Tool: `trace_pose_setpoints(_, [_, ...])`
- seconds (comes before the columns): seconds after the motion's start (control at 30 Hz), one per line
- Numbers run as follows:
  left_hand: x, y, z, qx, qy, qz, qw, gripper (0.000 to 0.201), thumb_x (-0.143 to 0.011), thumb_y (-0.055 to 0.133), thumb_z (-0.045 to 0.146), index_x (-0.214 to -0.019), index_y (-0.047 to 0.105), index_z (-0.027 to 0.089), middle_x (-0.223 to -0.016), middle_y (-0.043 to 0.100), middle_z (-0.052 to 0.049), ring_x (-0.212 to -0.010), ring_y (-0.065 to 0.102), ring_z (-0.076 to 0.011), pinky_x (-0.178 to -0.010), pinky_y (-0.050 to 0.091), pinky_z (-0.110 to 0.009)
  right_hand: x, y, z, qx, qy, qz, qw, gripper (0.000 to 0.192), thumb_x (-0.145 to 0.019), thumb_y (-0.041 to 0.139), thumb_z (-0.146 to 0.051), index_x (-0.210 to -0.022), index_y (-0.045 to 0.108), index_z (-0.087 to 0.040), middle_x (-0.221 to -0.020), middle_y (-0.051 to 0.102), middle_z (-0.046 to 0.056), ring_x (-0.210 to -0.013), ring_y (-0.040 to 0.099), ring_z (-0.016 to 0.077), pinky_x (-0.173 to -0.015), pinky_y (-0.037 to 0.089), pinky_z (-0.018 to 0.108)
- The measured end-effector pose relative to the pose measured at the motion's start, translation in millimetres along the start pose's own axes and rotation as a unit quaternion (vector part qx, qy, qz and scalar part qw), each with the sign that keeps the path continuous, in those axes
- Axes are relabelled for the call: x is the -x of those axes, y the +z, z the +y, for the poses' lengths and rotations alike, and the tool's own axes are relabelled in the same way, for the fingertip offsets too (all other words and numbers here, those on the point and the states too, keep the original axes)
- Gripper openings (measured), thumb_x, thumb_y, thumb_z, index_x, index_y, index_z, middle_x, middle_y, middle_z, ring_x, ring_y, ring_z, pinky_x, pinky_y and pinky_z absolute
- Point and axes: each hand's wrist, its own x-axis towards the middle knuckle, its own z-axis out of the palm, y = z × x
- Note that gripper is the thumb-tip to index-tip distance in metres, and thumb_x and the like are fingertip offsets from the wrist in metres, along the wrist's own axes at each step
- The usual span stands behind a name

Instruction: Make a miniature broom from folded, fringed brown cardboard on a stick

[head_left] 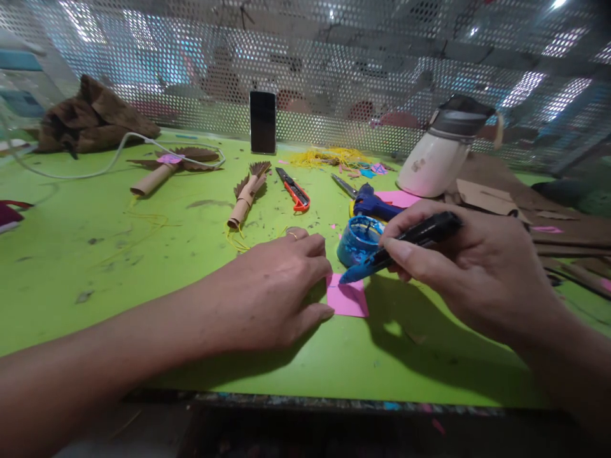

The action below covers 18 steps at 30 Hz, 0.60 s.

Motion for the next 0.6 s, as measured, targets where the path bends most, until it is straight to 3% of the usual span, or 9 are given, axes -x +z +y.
trace_pose_setpoints(0.6, [-0.8, -0.3, 0.1, 0.007, 0.004, 0.003, 1.000, 0.019, -0.084, 0.056, 0.032, -0.090, 0.065, 0.017, -0.090, 0.056, -0.007, -0.086, 0.053, -0.0200, -0.076, 0.045, -0.031, 1.9, -1.0, -4.9, -0.023, -0.016, -0.041, 0.999, 0.011, -0.078, 0.058, -0.015, -0.068, 0.059, -0.021, -0.053, 0.052, -0.005, -0.044, 0.047, 0.0088, -0.041, 0.037, 0.021])
